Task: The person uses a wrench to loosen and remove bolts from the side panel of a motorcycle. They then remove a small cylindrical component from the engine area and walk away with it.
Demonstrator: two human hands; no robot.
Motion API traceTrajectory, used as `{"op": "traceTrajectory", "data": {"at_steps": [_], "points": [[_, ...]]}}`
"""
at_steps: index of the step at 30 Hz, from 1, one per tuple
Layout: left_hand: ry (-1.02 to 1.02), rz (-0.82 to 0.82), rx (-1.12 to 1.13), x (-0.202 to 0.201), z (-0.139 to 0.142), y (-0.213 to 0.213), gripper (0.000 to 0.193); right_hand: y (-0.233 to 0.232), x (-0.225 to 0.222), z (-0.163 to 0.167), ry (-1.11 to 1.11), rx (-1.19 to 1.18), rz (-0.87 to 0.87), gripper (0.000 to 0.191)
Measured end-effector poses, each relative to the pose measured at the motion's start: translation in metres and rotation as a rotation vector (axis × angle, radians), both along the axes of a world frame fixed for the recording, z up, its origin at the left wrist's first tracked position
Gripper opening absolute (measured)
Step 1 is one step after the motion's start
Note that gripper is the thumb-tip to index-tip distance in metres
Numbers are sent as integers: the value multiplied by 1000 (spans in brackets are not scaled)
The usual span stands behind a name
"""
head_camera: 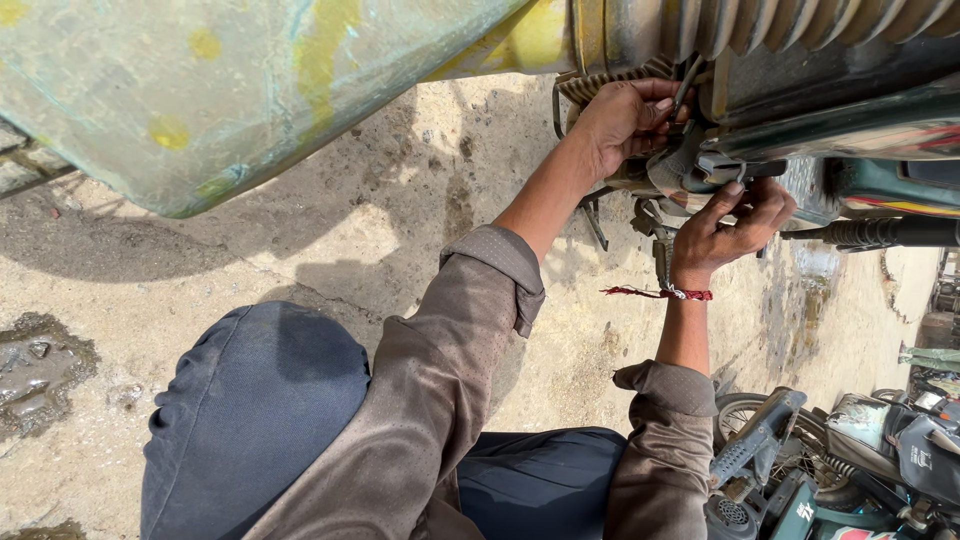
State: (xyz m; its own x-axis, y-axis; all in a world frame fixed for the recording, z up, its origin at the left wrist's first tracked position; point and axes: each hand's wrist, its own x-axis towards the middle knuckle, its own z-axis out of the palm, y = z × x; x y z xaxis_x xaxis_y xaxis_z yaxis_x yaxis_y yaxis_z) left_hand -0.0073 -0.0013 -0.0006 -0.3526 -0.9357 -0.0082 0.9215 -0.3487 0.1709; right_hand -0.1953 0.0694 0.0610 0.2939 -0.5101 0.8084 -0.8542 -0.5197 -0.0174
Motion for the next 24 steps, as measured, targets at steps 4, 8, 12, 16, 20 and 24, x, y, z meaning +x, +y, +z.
{"op": "traceTrajectory", "data": {"at_steps": [4, 8, 12, 16, 20, 24], "points": [[-15, 13, 0, -2, -3, 1, 26, 2, -1, -1, -1, 4, 4, 31], [-14, 16, 12, -3, -5, 2, 27, 2, -1, -3, -1, 7, -22, 30], [-17, 35, -3, -1, -4, 3, 27, 1, -2, -3, 12, -1, -19, 29], [-33, 48, -8, 2, -3, 5, 27, 0, -4, -3, 28, -4, -27, 29], [19, 11, -12, 2, -2, 5, 28, 1, -2, -2, -18, 19, -13, 31], [-41, 84, -147, -10, 7, -1, 29, 5, 5, 1, -25, 33, 13, 34]]}}
